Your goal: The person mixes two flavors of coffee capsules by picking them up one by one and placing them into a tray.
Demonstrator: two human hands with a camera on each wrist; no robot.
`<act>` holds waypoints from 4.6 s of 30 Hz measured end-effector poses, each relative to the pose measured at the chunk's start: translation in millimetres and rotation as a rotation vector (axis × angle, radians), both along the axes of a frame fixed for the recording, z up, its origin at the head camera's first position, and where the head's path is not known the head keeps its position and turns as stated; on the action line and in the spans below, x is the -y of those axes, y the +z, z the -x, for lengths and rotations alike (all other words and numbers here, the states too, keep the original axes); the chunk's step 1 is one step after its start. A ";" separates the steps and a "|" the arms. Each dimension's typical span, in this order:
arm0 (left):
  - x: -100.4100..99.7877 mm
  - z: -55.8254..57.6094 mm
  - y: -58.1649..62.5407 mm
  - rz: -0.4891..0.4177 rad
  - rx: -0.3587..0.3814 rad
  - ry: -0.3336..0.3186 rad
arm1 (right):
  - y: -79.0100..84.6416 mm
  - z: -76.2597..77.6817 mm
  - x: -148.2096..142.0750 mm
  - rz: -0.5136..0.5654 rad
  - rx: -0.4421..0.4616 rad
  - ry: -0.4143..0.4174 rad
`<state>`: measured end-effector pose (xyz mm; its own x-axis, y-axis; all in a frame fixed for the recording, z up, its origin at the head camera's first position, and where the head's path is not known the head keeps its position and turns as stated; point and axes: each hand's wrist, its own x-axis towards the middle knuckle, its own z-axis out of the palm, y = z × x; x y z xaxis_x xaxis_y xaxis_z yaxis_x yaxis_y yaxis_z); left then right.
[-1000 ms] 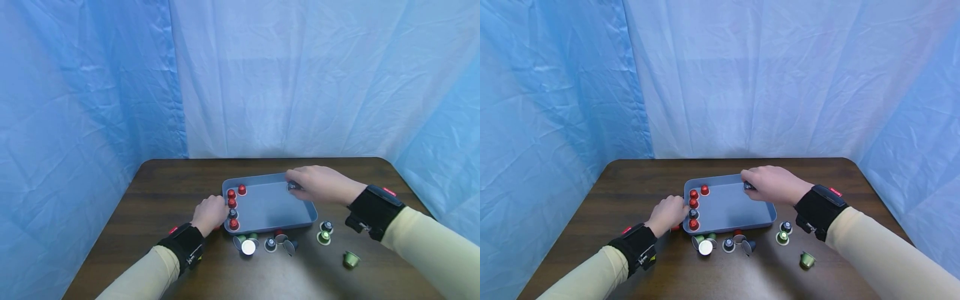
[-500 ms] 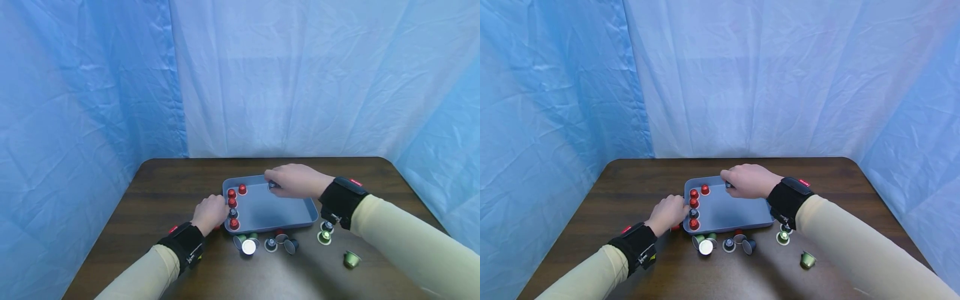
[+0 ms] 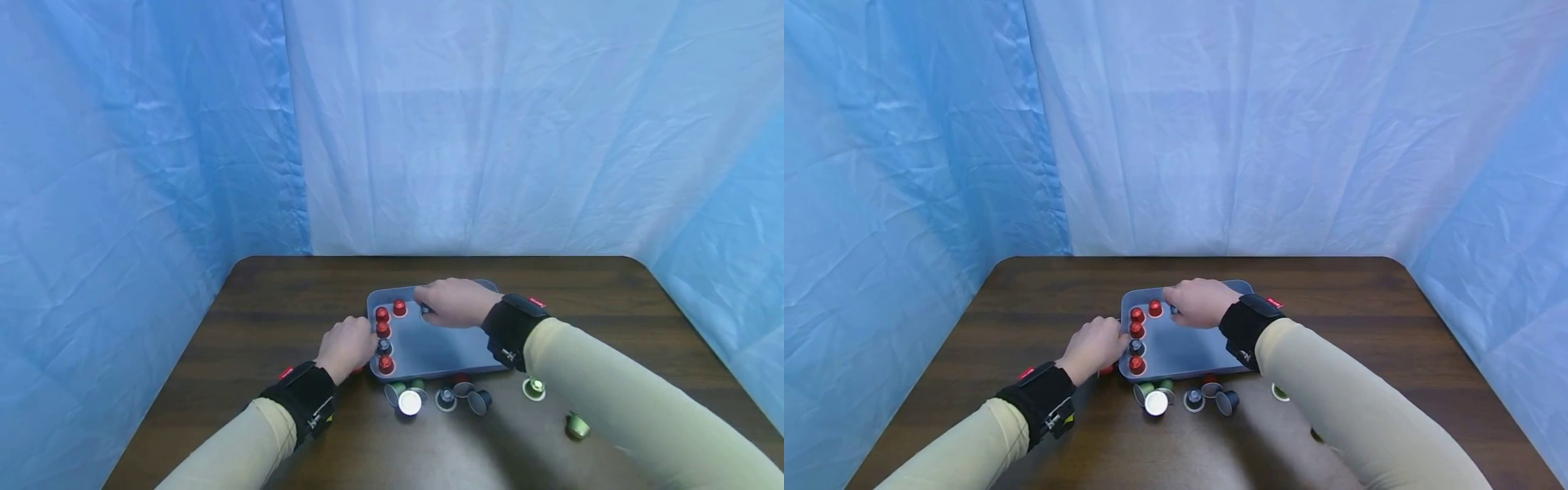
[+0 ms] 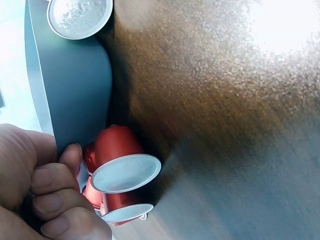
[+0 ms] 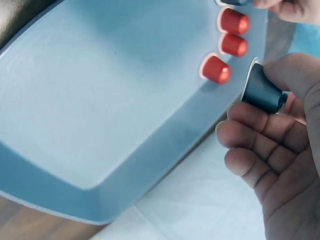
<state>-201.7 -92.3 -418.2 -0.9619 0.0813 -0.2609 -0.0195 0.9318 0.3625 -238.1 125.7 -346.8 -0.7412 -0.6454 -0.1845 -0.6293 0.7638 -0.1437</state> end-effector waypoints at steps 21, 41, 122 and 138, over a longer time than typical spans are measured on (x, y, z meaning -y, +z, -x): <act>-0.4 -2.2 3.8 -0.016 0.028 0.008 | -50.8 7.5 23.4 0.011 0.085 -0.055; -1.4 -2.7 3.9 -0.020 0.034 0.005 | -72.1 5.1 37.3 0.033 0.003 -0.052; 4.7 -1.6 1.9 -0.020 0.031 0.004 | -45.1 -121.6 -186.6 -0.075 0.320 -0.121; 3.4 -1.7 1.2 -0.013 0.023 0.000 | -59.0 -124.4 -191.4 -0.035 0.253 0.024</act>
<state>-200.0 -95.7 -416.9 -0.9557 0.0848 -0.2818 -0.0280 0.9270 0.3740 -113.7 317.1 -405.8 -0.6532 -0.6522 -0.3846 -0.5948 0.7563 -0.2724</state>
